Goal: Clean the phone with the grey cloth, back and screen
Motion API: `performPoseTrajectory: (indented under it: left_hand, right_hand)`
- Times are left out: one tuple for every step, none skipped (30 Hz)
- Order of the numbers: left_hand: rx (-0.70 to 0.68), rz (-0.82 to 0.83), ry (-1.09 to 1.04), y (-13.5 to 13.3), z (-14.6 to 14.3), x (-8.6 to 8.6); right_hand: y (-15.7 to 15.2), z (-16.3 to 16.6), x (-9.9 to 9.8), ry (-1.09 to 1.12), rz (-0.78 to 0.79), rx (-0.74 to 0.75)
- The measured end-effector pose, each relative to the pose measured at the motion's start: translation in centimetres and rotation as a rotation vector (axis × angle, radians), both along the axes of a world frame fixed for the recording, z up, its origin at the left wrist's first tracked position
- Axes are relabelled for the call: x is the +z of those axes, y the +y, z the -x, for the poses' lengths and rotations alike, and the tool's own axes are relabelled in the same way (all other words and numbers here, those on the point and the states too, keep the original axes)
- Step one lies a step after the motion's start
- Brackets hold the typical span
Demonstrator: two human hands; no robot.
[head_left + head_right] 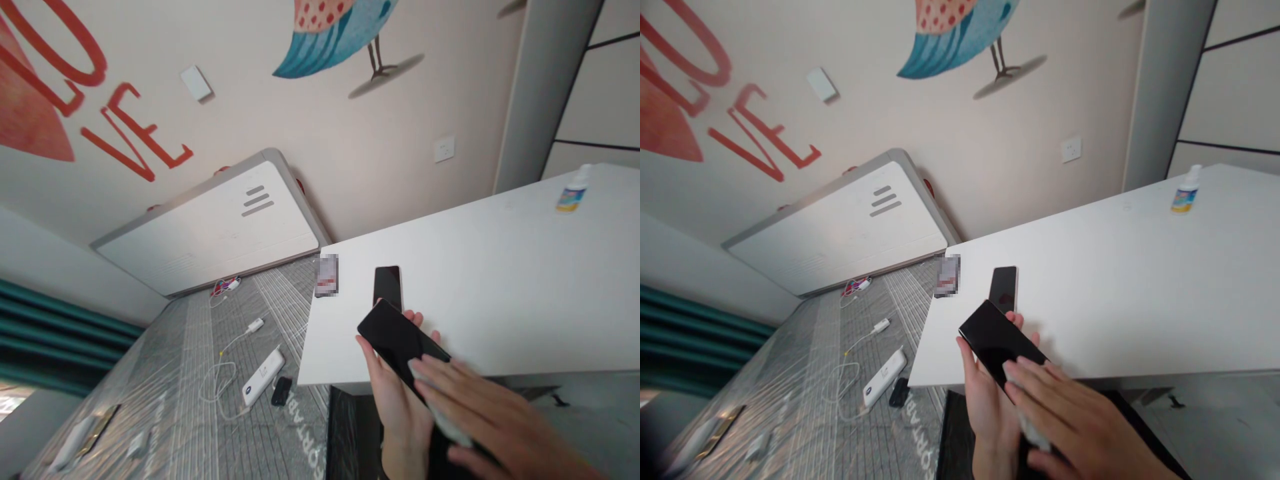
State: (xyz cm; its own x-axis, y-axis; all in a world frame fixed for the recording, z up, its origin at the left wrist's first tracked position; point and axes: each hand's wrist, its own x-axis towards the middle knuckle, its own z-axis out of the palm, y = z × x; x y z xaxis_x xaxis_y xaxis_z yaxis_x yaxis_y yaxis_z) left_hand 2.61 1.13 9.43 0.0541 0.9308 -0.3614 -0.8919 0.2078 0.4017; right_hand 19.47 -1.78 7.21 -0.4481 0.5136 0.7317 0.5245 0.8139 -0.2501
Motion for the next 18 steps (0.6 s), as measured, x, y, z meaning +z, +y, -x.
performPoseTrajectory:
  left_hand:
    - [-0.053,0.001,0.000,-0.4,-0.6,-0.2]
    - [-0.101,-0.007,-0.006,-0.8,-1.2,-0.3]
    - [-0.132,-0.023,-0.021,-1.2,-1.6,-0.3]
    - [-0.148,-0.037,-0.043,-1.4,-2.0,-0.2]
    - [-0.154,-0.043,-0.062,-1.5,-2.1,0.0]
    - [-0.148,-0.042,-0.072,-1.6,-1.9,0.2]
    - [-0.139,-0.035,-0.066,-1.5,-1.6,0.4]
    - [-0.121,-0.026,-0.047,-1.3,-1.1,0.6]
    - [-0.098,-0.019,-0.021,-1.1,-0.6,0.7]
    - [-0.066,-0.017,0.005,-1.0,-0.1,0.7]
    - [-0.036,-0.023,0.021,-0.9,0.3,0.6]
    - [-0.032,-0.030,0.025,-0.9,0.4,0.4]
    - [-0.057,-0.035,0.019,-1.1,0.3,0.1]
    - [-0.096,-0.041,0.011,-1.3,0.0,-0.1]
    - [-0.142,-0.047,0.009,-1.6,-0.4,-0.4]
    - [-0.184,-0.056,0.019,-1.9,-0.9,-0.4]
    - [-0.220,-0.064,0.036,-2.1,-1.3,-0.4]
    - [-0.241,-0.069,0.059,-2.3,-1.6,-0.2]
  right_hand:
    - [0.1,0.9,0.4,-0.100,-0.063,0.023]
    - [0.3,1.7,0.7,-0.159,-0.104,0.010]
    - [0.6,2.5,1.0,-0.181,-0.121,-0.032]
    - [0.9,3.0,1.1,-0.184,-0.120,-0.088]
    - [1.1,3.5,1.0,-0.181,-0.110,-0.135]
    - [1.3,3.7,0.8,-0.179,-0.111,-0.161]
    - [1.3,3.9,0.5,-0.185,-0.128,-0.169]
    - [1.2,3.9,0.1,-0.204,-0.165,-0.156]
    - [1.0,3.8,-0.3,-0.232,-0.222,-0.126]
    - [0.8,3.6,-0.7,-0.257,-0.284,-0.098]
    - [0.7,3.3,-1.1,-0.273,-0.326,-0.078]
    - [0.6,2.9,-1.2,-0.274,-0.329,-0.073]
    - [0.6,2.6,-1.3,-0.261,-0.300,-0.074]
    - [0.7,2.4,-1.2,-0.242,-0.247,-0.088]
    - [0.7,2.3,-1.0,-0.216,-0.196,-0.117]
    - [0.7,2.3,-0.8,-0.189,-0.165,-0.151]
    - [0.7,2.4,-0.8,-0.171,-0.157,-0.178]
    - [0.6,2.7,-0.8,-0.160,-0.171,-0.197]
